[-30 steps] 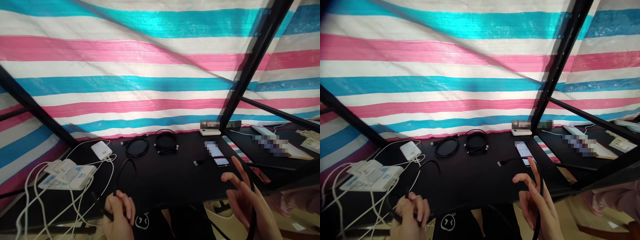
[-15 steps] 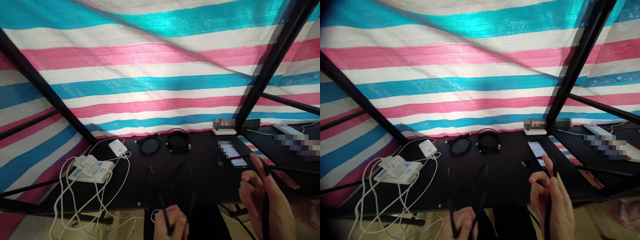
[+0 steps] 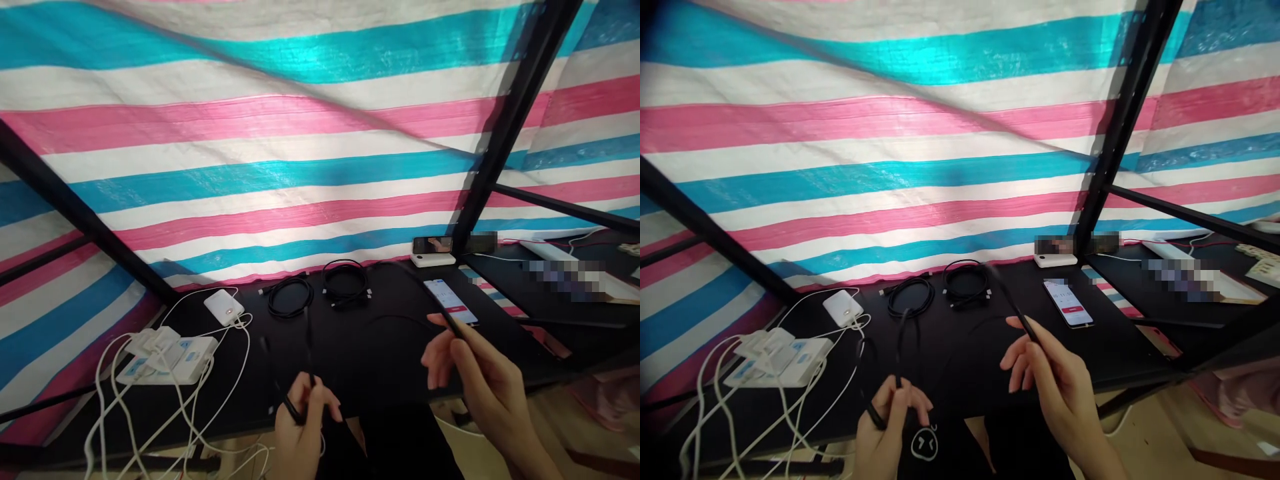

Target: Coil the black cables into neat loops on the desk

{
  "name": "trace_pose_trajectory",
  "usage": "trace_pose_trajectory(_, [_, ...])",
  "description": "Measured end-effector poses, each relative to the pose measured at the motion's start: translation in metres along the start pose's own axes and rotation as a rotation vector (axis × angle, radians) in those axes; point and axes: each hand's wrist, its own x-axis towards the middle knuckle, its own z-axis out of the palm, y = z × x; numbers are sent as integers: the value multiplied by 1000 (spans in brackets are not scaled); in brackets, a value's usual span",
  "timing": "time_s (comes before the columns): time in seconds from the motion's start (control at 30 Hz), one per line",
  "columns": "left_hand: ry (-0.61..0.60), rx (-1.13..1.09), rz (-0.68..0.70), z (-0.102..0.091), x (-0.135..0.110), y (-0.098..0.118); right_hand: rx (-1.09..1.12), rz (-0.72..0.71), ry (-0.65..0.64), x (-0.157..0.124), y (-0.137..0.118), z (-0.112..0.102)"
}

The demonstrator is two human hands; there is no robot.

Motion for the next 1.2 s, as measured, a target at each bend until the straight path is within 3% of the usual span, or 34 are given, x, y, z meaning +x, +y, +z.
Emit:
trace_pose_trajectory(0.17, [298,-263,-84,-10,21,6,-295,-185,258,11,13,-15])
trace_pose_trajectory(0.27, [443,-336,-75,-19,29,9,-399,-238,348,16,19,-23])
trace_pose_trajectory(0.37, [494,-324,3,-21,30,13,-393,-272,435,24,24,-31])
trace_pose_trajectory(0.57, [363,23,65,-16,27,15,-261,-278,534,32,27,-38])
trace_pose_trajectory(0.63, [332,25,89,-11,28,15,-261,-265,524,30,28,-38])
trace_pose_trajectory(0.8, [221,-61,39,4,27,13,-276,-286,317,20,35,-36])
trace_pose_trajectory(1.07, [-20,196,-57,14,24,6,-168,-384,175,12,27,-20])
trace_pose_trajectory(1.2, [-278,152,-153,20,23,16,-134,-440,88,11,22,-7])
